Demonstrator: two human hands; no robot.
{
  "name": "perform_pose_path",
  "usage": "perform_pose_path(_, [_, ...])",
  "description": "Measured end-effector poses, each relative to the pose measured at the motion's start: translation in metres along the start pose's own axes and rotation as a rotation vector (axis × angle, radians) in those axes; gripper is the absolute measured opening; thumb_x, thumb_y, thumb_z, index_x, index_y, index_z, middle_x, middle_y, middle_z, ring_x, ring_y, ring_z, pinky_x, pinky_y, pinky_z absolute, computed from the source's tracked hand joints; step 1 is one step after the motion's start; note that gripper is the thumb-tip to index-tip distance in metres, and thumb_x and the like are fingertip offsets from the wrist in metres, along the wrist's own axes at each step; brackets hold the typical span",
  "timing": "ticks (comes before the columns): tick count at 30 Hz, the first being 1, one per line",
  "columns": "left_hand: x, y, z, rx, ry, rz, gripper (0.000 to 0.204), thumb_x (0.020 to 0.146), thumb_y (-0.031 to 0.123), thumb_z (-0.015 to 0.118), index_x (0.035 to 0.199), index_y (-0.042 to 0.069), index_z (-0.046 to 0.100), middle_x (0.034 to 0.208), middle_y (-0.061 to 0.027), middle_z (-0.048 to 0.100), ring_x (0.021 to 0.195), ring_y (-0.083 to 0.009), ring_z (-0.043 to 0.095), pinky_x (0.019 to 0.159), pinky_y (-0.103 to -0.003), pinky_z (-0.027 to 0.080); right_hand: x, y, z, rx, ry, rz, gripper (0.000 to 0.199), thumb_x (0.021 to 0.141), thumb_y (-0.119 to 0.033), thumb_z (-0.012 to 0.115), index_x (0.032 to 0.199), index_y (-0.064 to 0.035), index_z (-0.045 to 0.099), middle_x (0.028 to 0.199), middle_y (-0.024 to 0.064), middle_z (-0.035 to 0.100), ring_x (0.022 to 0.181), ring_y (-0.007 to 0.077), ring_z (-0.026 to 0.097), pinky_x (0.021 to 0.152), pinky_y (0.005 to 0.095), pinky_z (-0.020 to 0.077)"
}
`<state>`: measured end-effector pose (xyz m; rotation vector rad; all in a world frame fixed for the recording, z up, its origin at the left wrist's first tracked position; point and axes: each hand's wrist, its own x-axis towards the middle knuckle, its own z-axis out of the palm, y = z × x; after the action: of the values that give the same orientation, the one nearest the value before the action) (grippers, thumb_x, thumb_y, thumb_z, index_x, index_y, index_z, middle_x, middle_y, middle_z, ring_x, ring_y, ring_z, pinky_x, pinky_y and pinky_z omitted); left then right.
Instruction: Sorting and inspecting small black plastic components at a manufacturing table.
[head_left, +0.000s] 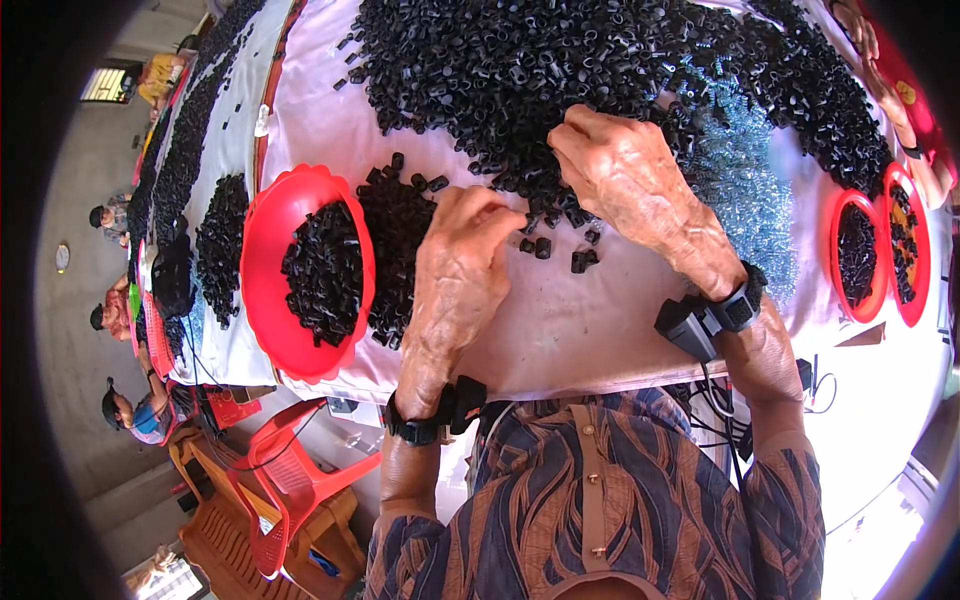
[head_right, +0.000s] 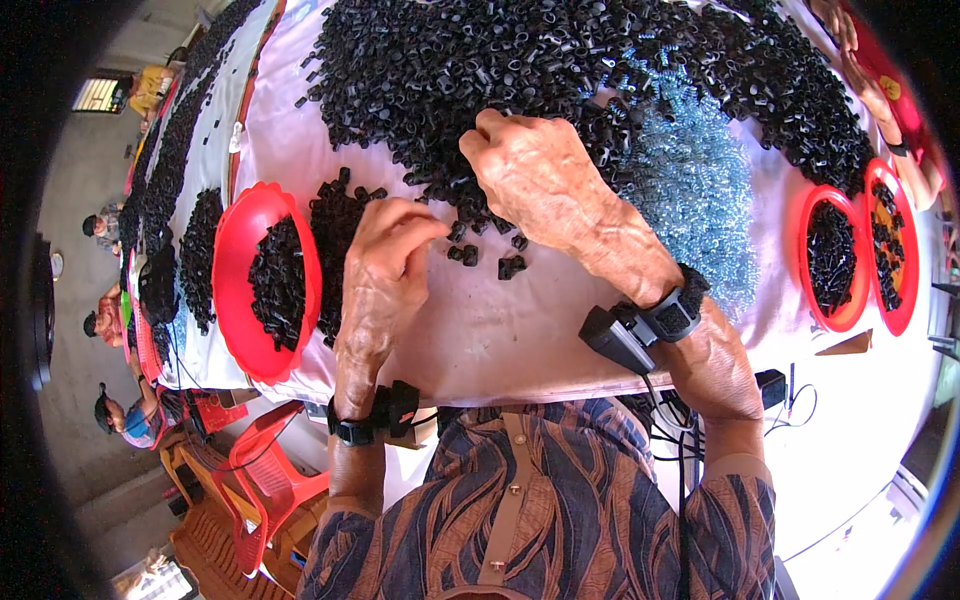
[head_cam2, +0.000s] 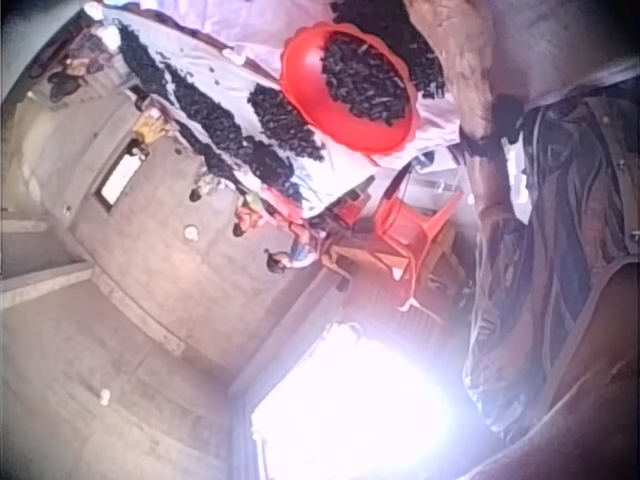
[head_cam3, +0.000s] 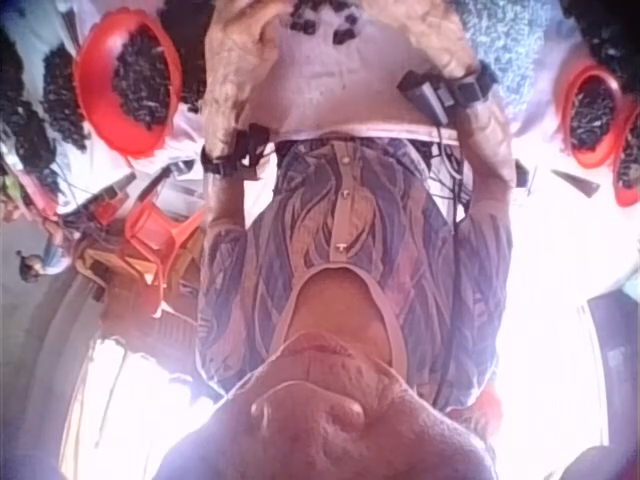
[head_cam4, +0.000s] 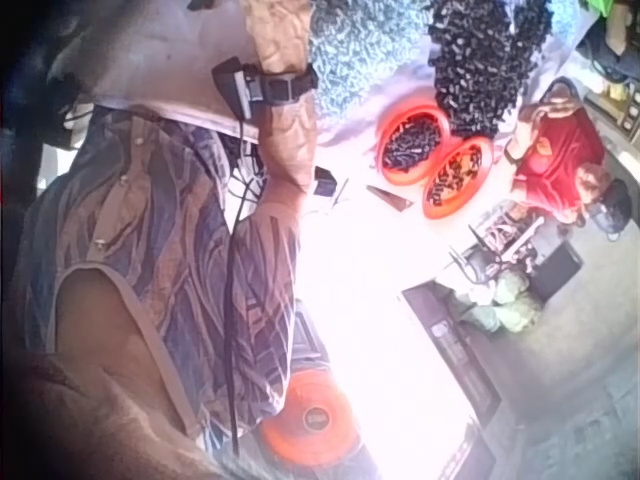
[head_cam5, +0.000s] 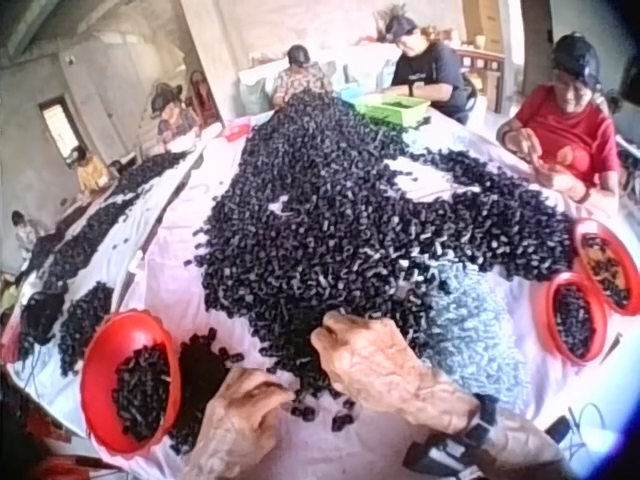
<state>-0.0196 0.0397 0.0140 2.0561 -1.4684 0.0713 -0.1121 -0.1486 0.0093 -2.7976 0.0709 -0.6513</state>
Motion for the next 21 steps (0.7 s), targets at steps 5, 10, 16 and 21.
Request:
perform_pose_path(5, [0.007, 0.004, 0.011, -0.054, -0.107, -0.047, 0.014, 0.074, -0.008, 0.064, 0.085, 0.001, 0.064, 0.088, -0.011, 0.062, 0.087, -0.0304, 0.059, 0.075, -0.038, 0.049, 0.0, -0.001, 0.002, -0.025, 0.027, -0.014, 0.013, 0.07, -0.005, 0.067, 0.079, -0.0034, 0.057, 0.081, 0.0114, 0.057, 0.075, 0.0278, 0.066, 0.06, 0.0365, 0.0542])
perform_pose_path(10, [0.004, -0.001, 0.014, -0.064, -0.054, -0.087, 0.012, 0.075, -0.004, 0.064, 0.083, 0.002, 0.057, 0.08, -0.0124, 0.057, 0.081, -0.0331, 0.056, 0.069, -0.043, 0.048, -0.001, 0.001, 0.0, -0.034, 0.025, -0.011, 0.012, 0.07, -0.005, 0.067, 0.077, -0.004, 0.057, 0.08, 0.011, 0.057, 0.074, 0.0269, 0.066, 0.059, 0.0359, 0.0539])
perform_pose_path(16, [0.005, -0.001, 0.012, -0.072, -0.065, -0.04, 0.016, 0.072, -0.008, 0.065, 0.083, 0.002, 0.059, 0.082, -0.0115, 0.062, 0.08, -0.0326, 0.059, 0.071, -0.04, 0.048, 0.0, -0.001, 0.001, -0.043, 0.024, -0.021, 0.013, 0.07, -0.005, 0.067, 0.077, -0.0043, 0.056, 0.079, 0.0109, 0.056, 0.073, 0.0267, 0.066, 0.057, 0.0359, 0.0534])
perform_pose_path(21, [0.003, 0.008, 0.018, -0.08, -0.053, -0.081, 0.02, 0.068, -0.009, 0.064, 0.084, 0.002, 0.057, 0.081, -0.0115, 0.061, 0.079, -0.0322, 0.058, 0.071, -0.04, 0.048, 0.0, -0.002, 0.002, -0.037, 0.011, -0.026, 0.014, 0.069, -0.004, 0.066, 0.078, -0.0037, 0.056, 0.081, 0.0115, 0.056, 0.075, 0.0282, 0.065, 0.059, 0.0366, 0.0535])
